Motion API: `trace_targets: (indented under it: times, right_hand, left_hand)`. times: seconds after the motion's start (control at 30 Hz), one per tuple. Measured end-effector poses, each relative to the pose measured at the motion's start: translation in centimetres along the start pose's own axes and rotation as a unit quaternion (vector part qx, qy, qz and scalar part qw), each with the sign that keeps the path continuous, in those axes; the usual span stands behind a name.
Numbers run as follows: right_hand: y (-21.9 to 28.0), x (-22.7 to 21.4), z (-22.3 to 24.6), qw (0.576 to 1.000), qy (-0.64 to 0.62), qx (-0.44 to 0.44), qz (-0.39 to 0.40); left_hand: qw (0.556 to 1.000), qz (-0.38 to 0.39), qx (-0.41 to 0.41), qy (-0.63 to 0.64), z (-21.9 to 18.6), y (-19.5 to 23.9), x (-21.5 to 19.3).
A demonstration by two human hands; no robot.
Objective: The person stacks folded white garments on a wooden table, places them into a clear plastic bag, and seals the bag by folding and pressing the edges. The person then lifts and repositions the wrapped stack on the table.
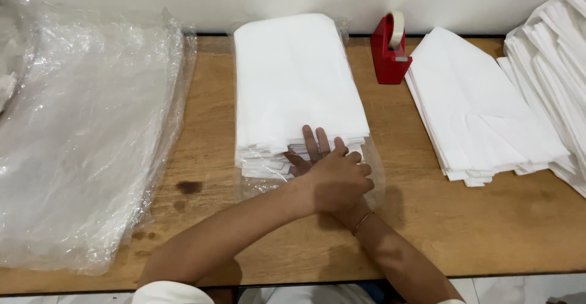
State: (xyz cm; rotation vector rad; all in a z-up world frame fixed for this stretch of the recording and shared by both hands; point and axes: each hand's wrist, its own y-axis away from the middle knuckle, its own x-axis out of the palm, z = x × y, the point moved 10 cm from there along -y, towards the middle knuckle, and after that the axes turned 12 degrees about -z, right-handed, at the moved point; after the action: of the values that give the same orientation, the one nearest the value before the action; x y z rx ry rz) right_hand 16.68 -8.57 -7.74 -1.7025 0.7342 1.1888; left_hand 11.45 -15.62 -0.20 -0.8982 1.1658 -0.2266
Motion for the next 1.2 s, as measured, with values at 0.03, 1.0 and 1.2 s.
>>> trace_targets:
  times: [0.03,1.0,1.2]
  right_hand:
    - [-0.2,-1.2,0.2,0.997,0.008,-0.013,-0.070]
    - [0.1,-4.6,0.6,0.965,0.102,-0.105,-0.218]
    - [0.7,-4.4,0.9,0.959,0.150,-0.129,-0.205]
  left_hand:
    - [1.000,-0.004,-0.001,0.013,-0.5,-0.1,-0.5]
    - [0.892,0.249,-0.375,0.038,34.7,-4.2,11.0]
    - [0.858,0.283,-0.421,0.080,34.8,-3.2,11.3]
